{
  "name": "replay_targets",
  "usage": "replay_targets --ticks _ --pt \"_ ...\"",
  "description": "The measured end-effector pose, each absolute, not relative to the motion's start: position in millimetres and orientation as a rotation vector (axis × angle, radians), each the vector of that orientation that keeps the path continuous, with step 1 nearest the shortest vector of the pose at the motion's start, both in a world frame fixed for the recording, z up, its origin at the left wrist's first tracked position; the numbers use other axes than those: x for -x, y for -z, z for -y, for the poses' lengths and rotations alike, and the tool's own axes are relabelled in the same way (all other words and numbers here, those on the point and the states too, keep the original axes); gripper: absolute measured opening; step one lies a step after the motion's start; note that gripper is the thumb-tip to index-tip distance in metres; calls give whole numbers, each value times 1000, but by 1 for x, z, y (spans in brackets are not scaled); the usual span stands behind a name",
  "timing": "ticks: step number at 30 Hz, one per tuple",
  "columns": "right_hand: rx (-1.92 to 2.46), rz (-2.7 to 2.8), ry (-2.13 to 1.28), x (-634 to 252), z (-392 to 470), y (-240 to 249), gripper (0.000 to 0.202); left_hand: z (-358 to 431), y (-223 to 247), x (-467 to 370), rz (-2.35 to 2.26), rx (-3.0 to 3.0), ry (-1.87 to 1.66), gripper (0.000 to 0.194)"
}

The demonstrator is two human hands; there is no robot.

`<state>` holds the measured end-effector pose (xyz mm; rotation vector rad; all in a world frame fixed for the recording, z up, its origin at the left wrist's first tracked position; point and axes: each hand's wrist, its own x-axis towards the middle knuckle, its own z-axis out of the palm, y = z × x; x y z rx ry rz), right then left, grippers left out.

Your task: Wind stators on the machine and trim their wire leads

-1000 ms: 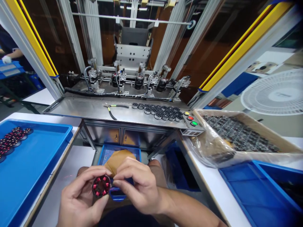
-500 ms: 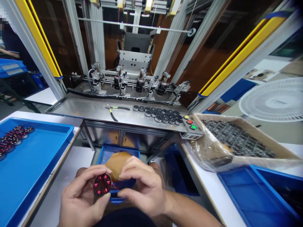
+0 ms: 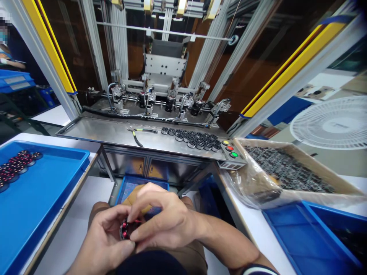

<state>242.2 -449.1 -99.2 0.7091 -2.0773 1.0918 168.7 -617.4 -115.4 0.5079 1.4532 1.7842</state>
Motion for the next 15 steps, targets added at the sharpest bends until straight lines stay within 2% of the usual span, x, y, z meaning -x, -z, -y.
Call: replay_targets --ticks 2,4,8,11,15 --pt "-651 2035 -1078 -245 453 105 11 617 116 -166 -1405 -483 -1760 49" --pt "-555 1967 -1001 -250 460 112 5 617 120 -162 -1391 -487 -1760 50" --pt "-360 1809 -867 -257 476 128 26 618 128 -158 -1434 -696 -1910 34" --pt "-255 1758 -784 -260 487 132 34 619 132 -160 -1569 -899 -2069 38" --pt "-99 1730 -776 -259 501 130 35 621 135 -164 -1733 -1081 -2154 44"
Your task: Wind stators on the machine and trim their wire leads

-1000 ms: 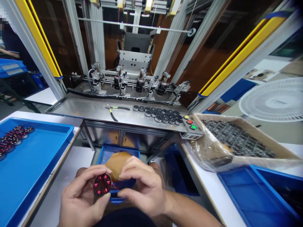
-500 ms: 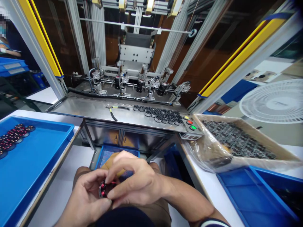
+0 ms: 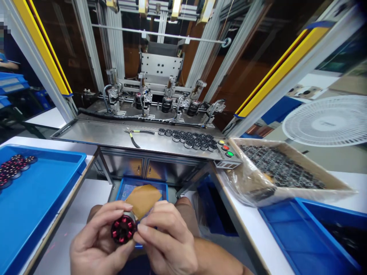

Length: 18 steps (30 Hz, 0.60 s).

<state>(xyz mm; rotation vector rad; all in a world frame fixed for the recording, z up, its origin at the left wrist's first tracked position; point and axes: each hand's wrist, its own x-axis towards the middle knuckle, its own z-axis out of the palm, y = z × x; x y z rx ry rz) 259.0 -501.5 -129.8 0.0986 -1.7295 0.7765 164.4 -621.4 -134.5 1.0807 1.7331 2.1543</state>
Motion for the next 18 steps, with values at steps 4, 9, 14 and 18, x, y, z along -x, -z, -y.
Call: replay_targets --ticks 4,9,14,18 --pt "14 1660 -881 -256 512 127 25 623 140 -166 -1759 -1125 -2213 43" --pt "83 1676 -1074 -256 519 125 9 624 146 -164 -1751 -1166 -2219 42" --pt "163 1600 -1345 -252 522 127 18 621 144 -169 -1751 -1003 -2236 37" --pt "54 1676 -1307 -252 514 128 15 619 134 -174 -1618 -616 -2124 56"
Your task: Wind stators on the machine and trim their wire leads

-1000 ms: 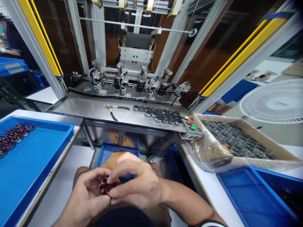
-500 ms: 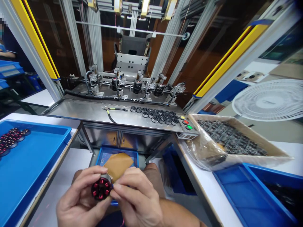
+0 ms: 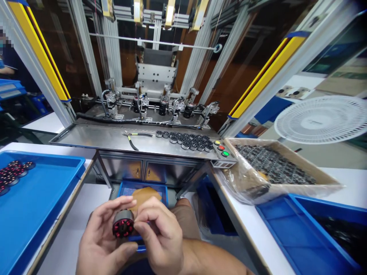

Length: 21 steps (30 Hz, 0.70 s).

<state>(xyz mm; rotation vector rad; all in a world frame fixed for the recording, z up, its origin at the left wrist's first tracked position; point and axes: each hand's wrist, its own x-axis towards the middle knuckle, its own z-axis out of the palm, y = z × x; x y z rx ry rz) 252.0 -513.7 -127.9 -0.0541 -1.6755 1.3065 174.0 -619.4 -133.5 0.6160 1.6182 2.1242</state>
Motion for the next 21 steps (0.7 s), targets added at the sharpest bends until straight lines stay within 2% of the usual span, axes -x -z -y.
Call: replay_targets --ticks 3,9,14,19,21 --pt "-1 1757 -1260 -253 505 127 15 623 130 -170 -1506 -540 -1910 67" --pt "-22 1868 -1183 -256 494 121 13 628 134 -162 -1273 -431 -1841 54" --pt "17 1854 -1195 -256 492 120 10 622 134 -159 -1198 -393 -1887 50" --pt "94 1840 -1271 -254 489 120 13 625 146 -146 -1128 -634 -2007 26" --pt "91 1837 -1303 -253 487 119 15 627 150 -142 -1083 -692 -2036 23"
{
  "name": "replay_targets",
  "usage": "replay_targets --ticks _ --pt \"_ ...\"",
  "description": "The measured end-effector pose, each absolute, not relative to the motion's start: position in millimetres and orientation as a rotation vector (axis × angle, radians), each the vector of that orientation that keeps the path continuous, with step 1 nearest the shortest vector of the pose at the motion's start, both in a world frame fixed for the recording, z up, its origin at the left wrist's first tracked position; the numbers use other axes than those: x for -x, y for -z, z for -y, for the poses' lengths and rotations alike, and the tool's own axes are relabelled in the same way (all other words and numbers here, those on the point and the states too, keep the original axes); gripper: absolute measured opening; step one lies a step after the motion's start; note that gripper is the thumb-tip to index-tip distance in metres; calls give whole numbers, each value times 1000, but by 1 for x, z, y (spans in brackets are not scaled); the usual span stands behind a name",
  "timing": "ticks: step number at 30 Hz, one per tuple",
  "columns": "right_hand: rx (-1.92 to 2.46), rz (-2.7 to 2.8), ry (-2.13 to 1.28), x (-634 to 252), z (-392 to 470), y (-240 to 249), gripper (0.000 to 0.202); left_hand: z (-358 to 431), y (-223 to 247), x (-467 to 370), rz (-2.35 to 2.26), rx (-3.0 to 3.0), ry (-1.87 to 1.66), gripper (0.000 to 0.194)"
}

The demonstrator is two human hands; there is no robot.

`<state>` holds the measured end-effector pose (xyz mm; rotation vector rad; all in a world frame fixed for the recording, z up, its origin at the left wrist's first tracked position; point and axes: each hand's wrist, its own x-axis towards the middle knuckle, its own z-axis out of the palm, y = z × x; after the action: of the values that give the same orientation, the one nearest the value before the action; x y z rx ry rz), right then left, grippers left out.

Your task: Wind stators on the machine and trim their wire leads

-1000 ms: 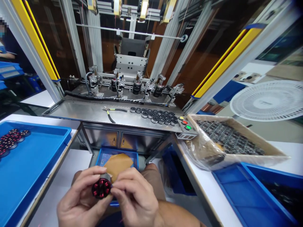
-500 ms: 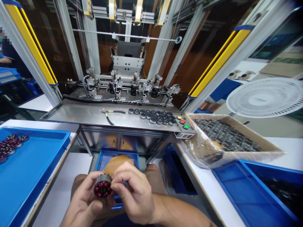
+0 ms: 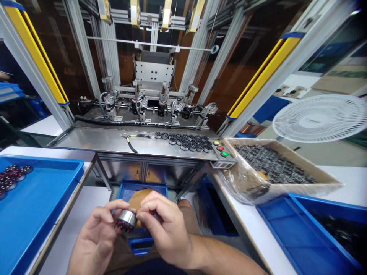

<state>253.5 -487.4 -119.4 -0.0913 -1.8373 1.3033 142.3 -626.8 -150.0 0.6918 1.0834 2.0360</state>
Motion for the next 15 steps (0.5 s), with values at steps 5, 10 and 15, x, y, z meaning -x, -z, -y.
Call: replay_targets --ticks 5,10,15 --pt "-108 1867 -1211 -254 481 116 10 623 145 -147 -1073 -572 -2058 45" --pt "-228 1947 -980 -259 474 115 14 617 140 -153 -1027 -583 -1683 54" --pt "-174 1980 -949 -260 474 115 9 617 146 -150 -990 -600 -1708 31"
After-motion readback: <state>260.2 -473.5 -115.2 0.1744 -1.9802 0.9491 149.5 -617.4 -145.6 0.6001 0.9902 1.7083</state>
